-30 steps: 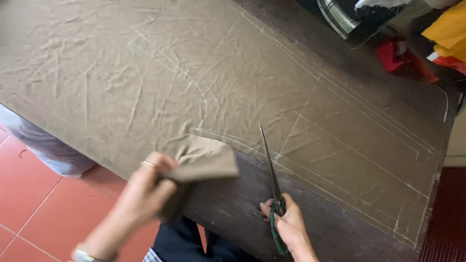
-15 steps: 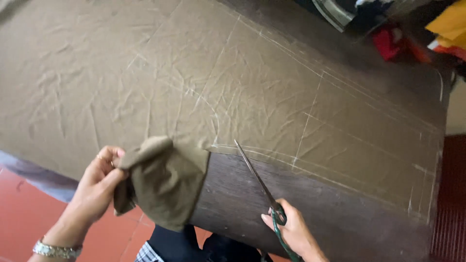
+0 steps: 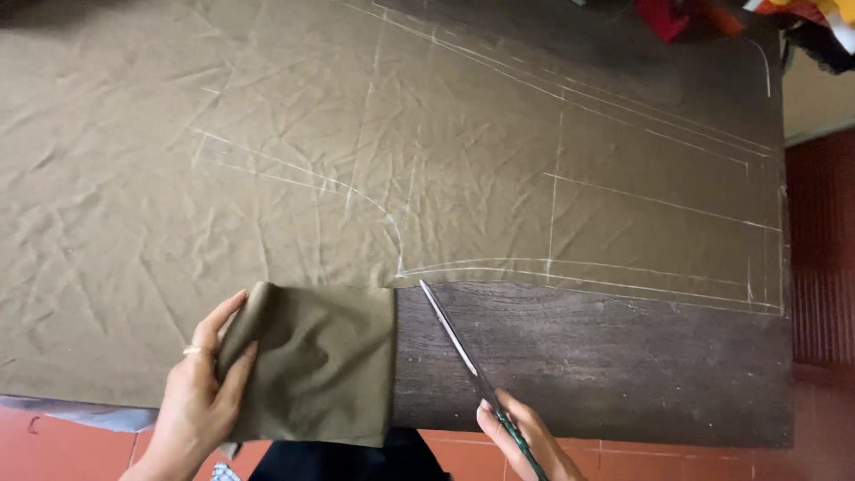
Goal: Cutting brown fabric with tailor scissors along chalk-marked pattern lines on a cutting table.
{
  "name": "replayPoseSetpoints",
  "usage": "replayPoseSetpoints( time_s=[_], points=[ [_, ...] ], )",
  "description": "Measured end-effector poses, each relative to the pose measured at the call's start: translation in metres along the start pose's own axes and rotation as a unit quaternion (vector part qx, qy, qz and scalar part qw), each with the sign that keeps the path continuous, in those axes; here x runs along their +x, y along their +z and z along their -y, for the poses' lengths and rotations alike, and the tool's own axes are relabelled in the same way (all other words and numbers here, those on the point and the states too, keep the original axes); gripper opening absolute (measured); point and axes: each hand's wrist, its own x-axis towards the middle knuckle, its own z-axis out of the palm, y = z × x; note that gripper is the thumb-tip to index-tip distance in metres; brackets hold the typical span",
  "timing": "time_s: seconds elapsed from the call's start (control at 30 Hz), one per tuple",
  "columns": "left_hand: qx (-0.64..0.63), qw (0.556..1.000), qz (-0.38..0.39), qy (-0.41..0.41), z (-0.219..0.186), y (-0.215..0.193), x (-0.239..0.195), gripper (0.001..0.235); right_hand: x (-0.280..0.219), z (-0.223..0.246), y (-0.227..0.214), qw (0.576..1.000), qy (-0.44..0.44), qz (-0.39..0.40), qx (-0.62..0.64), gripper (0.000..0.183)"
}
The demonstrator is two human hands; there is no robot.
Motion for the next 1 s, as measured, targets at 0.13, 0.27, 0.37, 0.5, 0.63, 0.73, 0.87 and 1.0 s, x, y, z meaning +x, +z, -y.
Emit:
replayPoseSetpoints(
  time_s=[0.13,0.27,0.37,0.5,0.63,0.73,0.87,1.0],
  points=[
    [-0.042,0.996,-0.018,0.075,0.005,-0.001,-0.002,0.058,-0.055,0.013,-0.006,0.971,-0.1,0.08,-0.201,0.075],
    [-0.015,0.998,-0.035,0.049,0.015,-0.011,0.001,0.061,0.03,-0.053,-0.011,0.987,0.018,0.058,0.149,0.033],
    [-0.02,0.999,-0.022,0.02,0.014,-0.022,0.005,0.06,0.004,-0.034,0.003,0.985,0.017,0.102,0.14,0.029],
    [-0.093,0.994,0.012,0.048,0.008,-0.033,0.018,0.056,-0.018,-0.013,0.021,0.99,-0.026,0.118,0.071,0.04],
    [0.054,0.998,0.003,0.023,0.032,-0.035,0.041,0.073,0.022,-0.077,0.06,0.964,-0.014,0.046,0.263,0.051],
    [0.221,0.94,-0.066,0.25,0.031,-0.029,0.055,0.075,0.02,-0.063,0.076,0.952,-0.029,0.075,0.296,0.055],
    [0.222,0.817,-0.002,0.532,0.005,-0.004,0.077,0.053,-0.005,-0.011,0.102,0.963,0.026,0.067,0.259,0.046],
    [0.273,0.712,0.019,0.647,-0.019,0.027,0.105,0.04,-0.019,0.029,0.134,0.962,0.017,-0.015,0.273,0.036]
  ],
)
